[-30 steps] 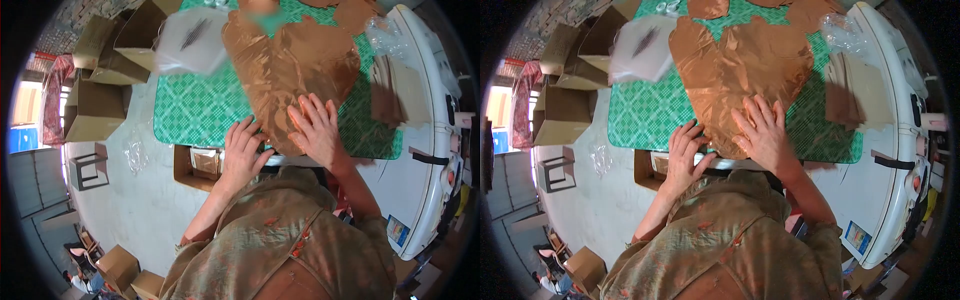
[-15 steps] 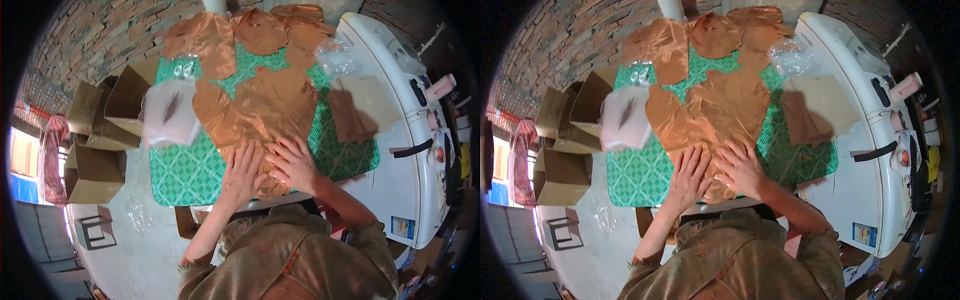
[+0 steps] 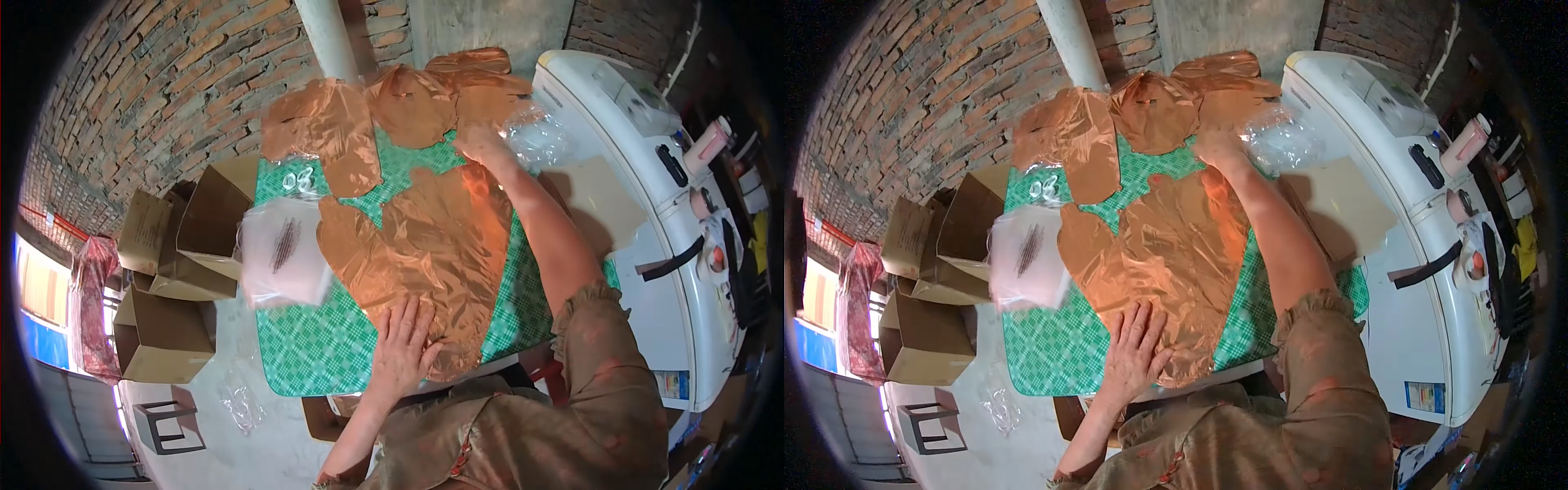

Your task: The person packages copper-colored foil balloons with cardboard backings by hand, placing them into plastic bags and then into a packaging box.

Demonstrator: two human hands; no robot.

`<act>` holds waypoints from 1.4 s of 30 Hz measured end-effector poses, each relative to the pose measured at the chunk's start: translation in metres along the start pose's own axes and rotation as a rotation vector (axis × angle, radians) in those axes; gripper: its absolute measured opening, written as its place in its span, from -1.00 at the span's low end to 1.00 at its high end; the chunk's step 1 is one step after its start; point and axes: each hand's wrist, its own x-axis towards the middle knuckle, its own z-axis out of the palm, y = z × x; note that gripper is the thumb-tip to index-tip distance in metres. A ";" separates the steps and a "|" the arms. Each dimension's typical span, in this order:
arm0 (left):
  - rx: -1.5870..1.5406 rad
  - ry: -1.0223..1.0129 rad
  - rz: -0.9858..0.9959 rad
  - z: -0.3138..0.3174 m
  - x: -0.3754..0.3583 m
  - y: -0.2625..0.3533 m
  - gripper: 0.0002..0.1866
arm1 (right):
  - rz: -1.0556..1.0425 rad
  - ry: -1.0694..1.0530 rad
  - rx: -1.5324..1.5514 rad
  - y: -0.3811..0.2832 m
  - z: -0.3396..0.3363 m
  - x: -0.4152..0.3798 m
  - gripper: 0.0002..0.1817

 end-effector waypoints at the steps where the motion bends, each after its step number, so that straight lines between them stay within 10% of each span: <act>1: -0.024 0.002 -0.011 -0.003 0.001 0.001 -0.32 | -0.002 -0.004 0.030 0.003 0.015 0.006 -0.52; 6: -0.121 0.050 -0.032 -0.005 0.002 -0.001 -0.33 | -0.002 -0.155 0.032 0.004 0.039 0.023 -0.74; 18: -0.248 0.148 -0.093 -0.017 -0.004 -0.010 -0.49 | 0.199 0.284 0.247 0.091 0.080 0.111 -0.76; 31: -0.462 0.164 -0.172 -0.069 0.062 -0.016 -0.66 | 0.465 0.593 0.605 0.122 -0.049 0.096 -0.41; 42: -0.647 0.050 -0.057 -0.066 0.128 -0.019 -0.63 | 0.472 0.640 1.057 0.133 -0.080 0.092 -0.59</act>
